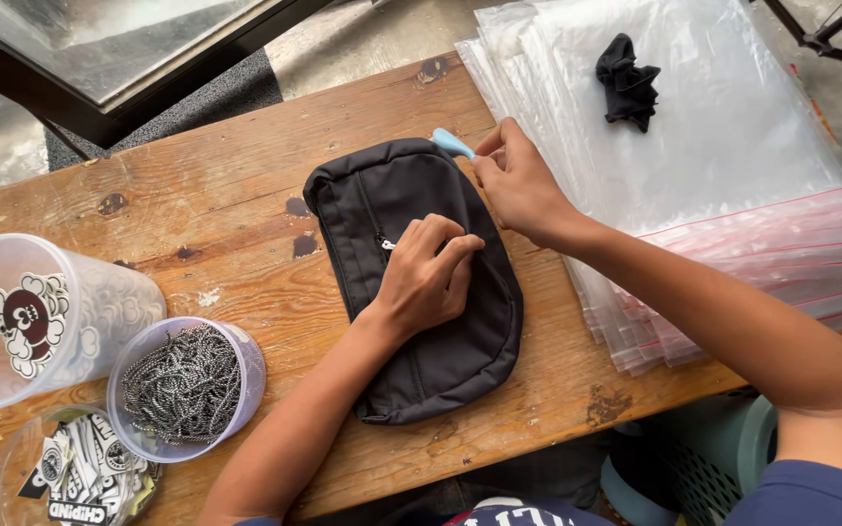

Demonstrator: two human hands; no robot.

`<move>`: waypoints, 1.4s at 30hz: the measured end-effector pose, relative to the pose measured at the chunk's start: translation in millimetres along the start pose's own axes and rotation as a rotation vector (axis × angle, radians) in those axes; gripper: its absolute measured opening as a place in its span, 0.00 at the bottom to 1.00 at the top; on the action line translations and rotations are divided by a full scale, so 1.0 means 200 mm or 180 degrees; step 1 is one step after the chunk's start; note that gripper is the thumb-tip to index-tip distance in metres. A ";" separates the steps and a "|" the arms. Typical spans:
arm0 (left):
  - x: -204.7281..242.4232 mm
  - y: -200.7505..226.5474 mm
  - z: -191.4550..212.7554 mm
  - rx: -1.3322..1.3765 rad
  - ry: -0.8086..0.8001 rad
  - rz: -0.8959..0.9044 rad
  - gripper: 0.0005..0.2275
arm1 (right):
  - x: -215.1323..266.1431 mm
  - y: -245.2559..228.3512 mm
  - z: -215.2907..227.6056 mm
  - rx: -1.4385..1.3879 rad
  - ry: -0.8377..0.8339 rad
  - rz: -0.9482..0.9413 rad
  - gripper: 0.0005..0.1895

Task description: The person cleans a black bag with a brush, attaches a sticker and chain to it, and then places the bag into a plastic bag.

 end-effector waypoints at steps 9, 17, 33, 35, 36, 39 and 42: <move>0.01 -0.01 -0.02 -0.0026 -0.0045 0.0147 0.07 | 0.63 0.31 0.16 0.1528 -0.0076 -0.0579 0.12; -0.04 0.04 0.01 0.0201 -0.0329 0.0029 0.05 | 0.83 0.16 0.33 0.2038 -0.0291 -0.1321 0.06; -0.02 0.00 -0.04 -0.0154 -0.0324 0.0088 0.07 | 0.85 0.19 0.31 0.1954 -0.1349 -0.0917 0.07; -0.03 0.01 -0.05 -0.0220 -0.0468 0.0104 0.06 | 0.84 0.15 0.33 0.2101 -0.0956 -0.0584 0.08; -0.04 0.02 -0.06 -0.0288 -0.0617 0.0102 0.07 | 0.83 0.10 0.36 0.2229 -0.0545 -0.0243 0.09; -0.02 0.00 -0.09 -0.0373 -0.0865 0.0196 0.21 | 0.79 0.07 0.27 0.2227 -0.0215 0.0477 0.09; 0.03 -0.04 -0.12 -0.0419 -0.0921 0.0317 0.13 | 0.76 0.10 0.07 0.2281 -0.0652 0.1137 0.15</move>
Point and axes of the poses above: each hand's wrist, its own x-axis away from the middle knuckle, its own z-axis out of the back of the hand, y = z × x, the point moved 8 cm from there along -x, towards the middle knuckle, and after that the axes turned 9 degrees about -z, right-handed, at the moved point
